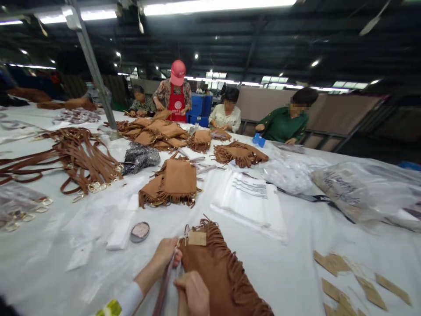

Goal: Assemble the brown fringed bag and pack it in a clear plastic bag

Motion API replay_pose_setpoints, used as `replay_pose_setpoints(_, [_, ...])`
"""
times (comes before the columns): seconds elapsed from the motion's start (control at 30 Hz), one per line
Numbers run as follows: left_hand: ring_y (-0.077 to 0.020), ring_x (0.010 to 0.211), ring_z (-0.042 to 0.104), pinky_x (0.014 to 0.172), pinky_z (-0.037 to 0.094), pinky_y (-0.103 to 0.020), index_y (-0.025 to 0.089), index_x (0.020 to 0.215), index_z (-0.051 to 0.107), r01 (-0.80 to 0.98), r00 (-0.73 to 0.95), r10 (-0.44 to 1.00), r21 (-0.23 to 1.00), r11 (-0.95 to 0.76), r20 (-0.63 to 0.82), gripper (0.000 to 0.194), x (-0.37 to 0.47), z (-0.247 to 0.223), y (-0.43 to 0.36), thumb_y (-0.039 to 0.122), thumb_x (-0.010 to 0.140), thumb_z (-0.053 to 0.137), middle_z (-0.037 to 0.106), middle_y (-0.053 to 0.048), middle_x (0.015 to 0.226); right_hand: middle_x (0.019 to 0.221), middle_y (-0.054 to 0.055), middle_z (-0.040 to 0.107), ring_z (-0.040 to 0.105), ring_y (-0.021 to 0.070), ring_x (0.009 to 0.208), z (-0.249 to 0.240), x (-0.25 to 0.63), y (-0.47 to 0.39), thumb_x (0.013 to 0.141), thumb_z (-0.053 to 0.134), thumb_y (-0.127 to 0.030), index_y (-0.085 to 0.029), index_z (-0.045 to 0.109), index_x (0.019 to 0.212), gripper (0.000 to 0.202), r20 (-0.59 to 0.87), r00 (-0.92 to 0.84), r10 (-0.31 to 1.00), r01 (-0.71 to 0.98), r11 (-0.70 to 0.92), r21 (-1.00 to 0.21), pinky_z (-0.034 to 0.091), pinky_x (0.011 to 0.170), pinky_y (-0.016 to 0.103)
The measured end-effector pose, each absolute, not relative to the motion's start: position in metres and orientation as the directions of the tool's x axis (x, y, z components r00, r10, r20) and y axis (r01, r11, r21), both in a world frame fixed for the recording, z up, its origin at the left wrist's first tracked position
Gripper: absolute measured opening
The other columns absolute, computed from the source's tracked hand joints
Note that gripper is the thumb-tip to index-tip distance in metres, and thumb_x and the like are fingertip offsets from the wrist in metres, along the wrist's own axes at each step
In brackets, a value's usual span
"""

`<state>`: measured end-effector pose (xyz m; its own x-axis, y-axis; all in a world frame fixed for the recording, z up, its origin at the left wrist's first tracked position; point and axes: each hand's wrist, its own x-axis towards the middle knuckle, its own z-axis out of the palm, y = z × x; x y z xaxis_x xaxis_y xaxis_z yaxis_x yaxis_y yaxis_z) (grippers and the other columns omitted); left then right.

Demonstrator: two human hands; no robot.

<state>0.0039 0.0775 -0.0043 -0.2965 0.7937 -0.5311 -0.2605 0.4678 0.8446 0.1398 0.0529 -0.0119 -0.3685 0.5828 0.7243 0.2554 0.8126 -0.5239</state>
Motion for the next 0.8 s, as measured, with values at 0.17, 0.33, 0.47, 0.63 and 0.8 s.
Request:
replay_pose_setpoints(0.17, [-0.0149,0.046,0.053,0.049,0.039,-0.026,0.022,0.071,0.046,-0.244,-0.212,0.824,0.845,0.477,-0.526,0.053,0.002,-0.002,0.074,0.074,0.068,0.048,0.059,-0.001,0.055,0.078,0.005,0.066,0.064,0.0223,0.068,-0.003,0.152,0.083,0.075,0.068,-0.051,-0.020,0.055,0.102,0.043,0.546,-0.536,0.644,0.500,0.763,-0.410,0.050,0.057,0.030])
replay_pose_setpoints(0.33, [-0.0173,0.060,0.052,0.060,0.038,-0.027,0.019,0.060,0.052,0.049,-0.269,0.912,0.941,0.335,-0.311,0.053,0.001,0.004,0.070,0.071,0.069,0.050,0.056,-0.001,0.058,0.086,0.010,0.069,0.066,0.0284,0.077,0.034,0.136,0.097,0.072,0.072,-0.044,-0.018,0.060,0.093,0.036,0.124,-0.735,0.667,0.636,0.741,-0.213,0.049,0.061,0.034])
replay_pose_setpoints(0.47, [-0.0174,0.064,0.049,0.060,0.035,-0.027,0.019,0.052,0.050,0.067,-0.280,0.905,0.934,0.352,-0.321,0.052,-0.003,0.007,0.072,0.069,0.065,0.056,0.051,0.000,0.056,0.078,0.013,0.071,0.067,0.0269,0.069,0.046,0.123,0.105,0.083,0.055,-0.025,-0.014,0.066,0.086,0.015,-0.001,-0.850,0.527,0.520,0.837,-0.171,0.045,0.058,0.032])
replay_pose_setpoints(0.63, [-0.0191,0.052,0.054,0.053,0.041,-0.031,0.017,0.058,0.056,-0.049,-0.154,0.825,0.838,0.544,-0.545,0.051,-0.003,0.003,0.081,0.065,0.074,0.050,0.057,-0.004,0.054,0.075,0.008,0.071,0.066,0.0209,0.067,0.044,0.120,0.118,0.084,0.048,-0.023,-0.018,0.065,0.076,0.019,0.031,-0.886,0.463,0.447,0.870,-0.209,0.039,0.056,0.027])
replay_pose_setpoints(0.8, [-0.0180,0.040,0.051,0.044,0.041,-0.032,0.017,0.046,0.050,-0.112,-0.084,0.732,0.736,0.668,-0.676,0.039,-0.001,-0.003,0.093,0.039,0.076,0.064,0.051,-0.003,0.041,0.071,0.005,0.070,0.065,0.0177,0.064,0.036,0.114,0.116,0.083,0.049,-0.021,-0.018,0.064,0.072,0.019,0.048,-0.872,0.487,0.463,0.853,-0.241,0.038,0.057,0.024])
